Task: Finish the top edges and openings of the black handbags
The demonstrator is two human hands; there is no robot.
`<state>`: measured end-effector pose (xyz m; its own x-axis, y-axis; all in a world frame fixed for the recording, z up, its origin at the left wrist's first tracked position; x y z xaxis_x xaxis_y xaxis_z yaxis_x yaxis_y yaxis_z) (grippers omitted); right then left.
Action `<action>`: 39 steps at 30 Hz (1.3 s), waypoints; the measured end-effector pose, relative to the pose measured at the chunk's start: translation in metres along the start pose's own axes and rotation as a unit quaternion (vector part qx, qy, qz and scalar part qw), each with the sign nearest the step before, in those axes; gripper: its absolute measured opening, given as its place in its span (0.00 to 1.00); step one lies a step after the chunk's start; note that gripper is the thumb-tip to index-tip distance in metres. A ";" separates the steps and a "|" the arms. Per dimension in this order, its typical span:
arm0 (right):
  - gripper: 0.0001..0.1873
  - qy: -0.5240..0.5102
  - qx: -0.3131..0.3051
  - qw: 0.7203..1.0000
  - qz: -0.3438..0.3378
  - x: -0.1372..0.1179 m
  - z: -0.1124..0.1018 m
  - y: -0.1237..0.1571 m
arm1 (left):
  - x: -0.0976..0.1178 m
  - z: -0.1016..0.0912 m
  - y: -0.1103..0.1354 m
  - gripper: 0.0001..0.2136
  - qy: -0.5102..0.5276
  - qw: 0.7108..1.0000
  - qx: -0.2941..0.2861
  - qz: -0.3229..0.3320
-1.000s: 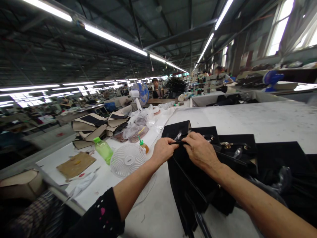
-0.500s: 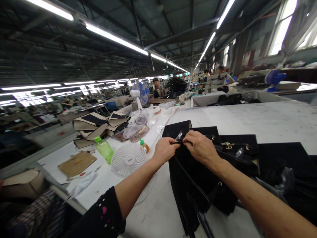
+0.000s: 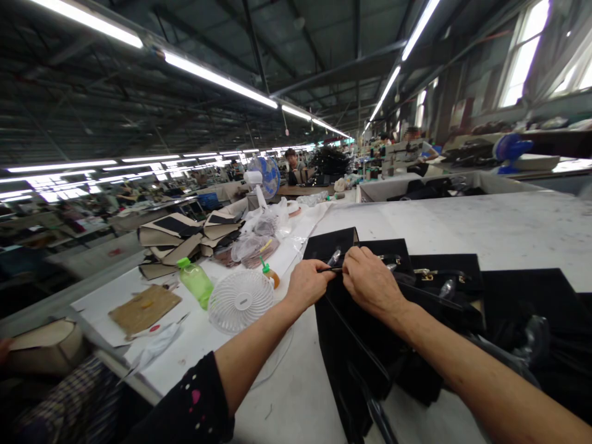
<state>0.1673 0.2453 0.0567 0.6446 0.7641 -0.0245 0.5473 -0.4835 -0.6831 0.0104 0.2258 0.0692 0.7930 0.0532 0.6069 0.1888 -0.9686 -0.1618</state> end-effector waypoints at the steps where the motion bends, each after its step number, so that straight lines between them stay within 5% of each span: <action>1: 0.08 -0.003 0.006 1.000 0.010 0.004 0.000 0.002 | 0.000 0.000 0.000 0.09 0.001 1.000 -0.002 -0.001; 12: 0.09 -0.061 0.038 0.997 0.027 0.028 -0.004 0.016 | 0.005 0.000 0.001 0.09 0.000 1.000 -0.011 -0.006; 27: 0.15 0.030 0.027 0.999 -0.036 0.014 -0.005 0.024 | 0.004 0.003 0.001 0.09 0.013 1.000 0.000 -0.006; 39: 0.10 -0.046 0.031 0.998 0.022 0.015 -0.002 0.007 | 0.003 0.005 -0.002 0.09 -0.004 1.000 -0.002 -0.006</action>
<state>0.1817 0.2522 0.0529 0.6144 0.7797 -0.1210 0.4836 -0.4933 -0.7230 0.0151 0.2286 0.0676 0.7959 0.0666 0.6018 0.1962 -0.9687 -0.1523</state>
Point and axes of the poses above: each hand's wrist, its own y-axis away from the middle knuckle, its own z-axis out of the palm, x = y × z, the point moved 2 cm from there along -y, towards the middle knuckle, and after that the axes turned 1 degree about -y, right-handed, at the moved point
